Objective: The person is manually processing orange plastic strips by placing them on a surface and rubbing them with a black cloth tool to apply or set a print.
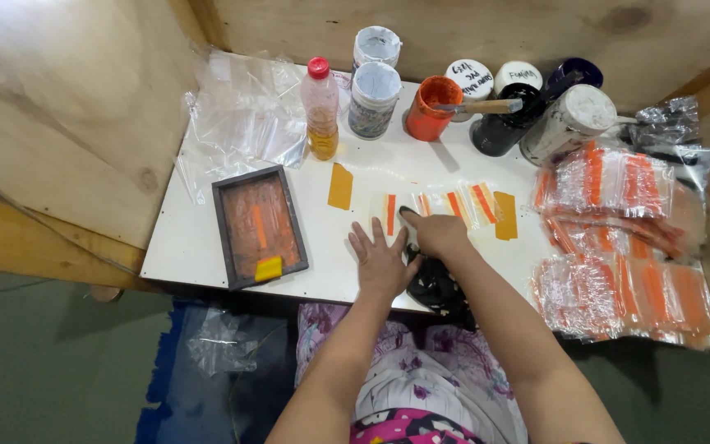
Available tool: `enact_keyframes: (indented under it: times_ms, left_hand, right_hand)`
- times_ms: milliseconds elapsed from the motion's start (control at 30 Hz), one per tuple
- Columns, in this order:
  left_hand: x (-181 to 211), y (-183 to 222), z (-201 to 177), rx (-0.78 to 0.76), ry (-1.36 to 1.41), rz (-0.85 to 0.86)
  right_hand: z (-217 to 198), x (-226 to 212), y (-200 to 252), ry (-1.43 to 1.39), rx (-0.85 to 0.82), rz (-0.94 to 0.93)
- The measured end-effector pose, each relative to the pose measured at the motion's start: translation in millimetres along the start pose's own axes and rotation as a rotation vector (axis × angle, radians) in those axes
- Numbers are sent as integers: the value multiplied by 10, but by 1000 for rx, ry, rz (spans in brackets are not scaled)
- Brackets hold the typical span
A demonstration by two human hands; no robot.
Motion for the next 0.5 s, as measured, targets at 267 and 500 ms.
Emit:
enact_keyframes:
  times_ms: [267, 500]
  left_hand:
    - [-10, -32, 21, -1, -1, -12]
    - [-25, -58, 50, -39, -27, -29]
  right_hand:
    - [81, 38, -426, 38, 129, 41]
    - [50, 102, -701, 72, 177, 43]
Point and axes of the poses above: each hand's wrist, its own y-axis away from the middle knuckle, its own z-axis out of the palm, x = y × z, the point moved 8 cm from there along -y, towards the middle knuckle, and after that the axes turned 11 degrees about y, right-handed, at the moved point
